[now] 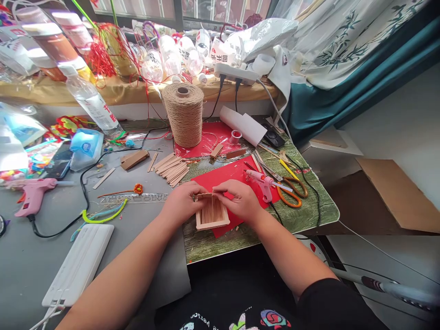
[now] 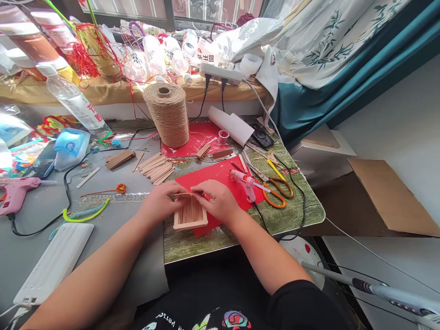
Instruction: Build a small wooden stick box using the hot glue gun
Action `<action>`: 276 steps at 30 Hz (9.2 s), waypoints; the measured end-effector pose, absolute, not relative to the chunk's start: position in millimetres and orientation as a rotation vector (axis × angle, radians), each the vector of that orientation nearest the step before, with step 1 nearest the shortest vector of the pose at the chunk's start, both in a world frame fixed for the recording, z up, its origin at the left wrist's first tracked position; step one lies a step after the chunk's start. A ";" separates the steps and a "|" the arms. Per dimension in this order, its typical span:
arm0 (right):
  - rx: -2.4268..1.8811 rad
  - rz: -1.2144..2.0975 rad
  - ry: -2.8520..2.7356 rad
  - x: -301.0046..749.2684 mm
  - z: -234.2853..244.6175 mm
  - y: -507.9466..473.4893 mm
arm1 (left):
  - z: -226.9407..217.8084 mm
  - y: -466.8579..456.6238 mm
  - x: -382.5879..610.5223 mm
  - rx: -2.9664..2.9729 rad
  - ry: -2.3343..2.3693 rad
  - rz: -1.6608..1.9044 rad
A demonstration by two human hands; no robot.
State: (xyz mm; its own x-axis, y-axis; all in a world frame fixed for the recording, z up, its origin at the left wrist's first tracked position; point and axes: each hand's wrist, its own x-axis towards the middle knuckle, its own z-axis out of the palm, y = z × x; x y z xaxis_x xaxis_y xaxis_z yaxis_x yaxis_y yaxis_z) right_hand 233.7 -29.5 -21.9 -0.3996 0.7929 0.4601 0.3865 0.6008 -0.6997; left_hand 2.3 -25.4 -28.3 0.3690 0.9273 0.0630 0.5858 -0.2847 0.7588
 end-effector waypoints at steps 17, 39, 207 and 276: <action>-0.985 0.915 -1.692 231.0 -10.8 -37.1 | -31.5 -25.3 2.2 1.994 1.323 0.686; -1.240 0.971 -2.104 231.4 -9.5 -21.3 | -24.1 -26.9 3.0 1.967 1.305 0.680; -0.939 0.655 -2.190 201.3 -3.6 -11.6 | -24.3 2.5 -31.0 2.956 0.936 0.762; -0.947 0.767 -2.184 216.1 -7.5 -14.7 | -10.2 -4.8 -16.6 2.314 1.022 0.455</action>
State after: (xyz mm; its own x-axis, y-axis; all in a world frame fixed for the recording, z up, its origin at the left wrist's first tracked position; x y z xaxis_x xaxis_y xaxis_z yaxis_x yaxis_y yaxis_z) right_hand 216.1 -14.7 -7.5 -0.5434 0.7791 0.3126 0.4122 0.5721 -0.7091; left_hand -16.6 -4.8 -10.2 0.6510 0.7551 0.0783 0.5635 -0.5498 0.6166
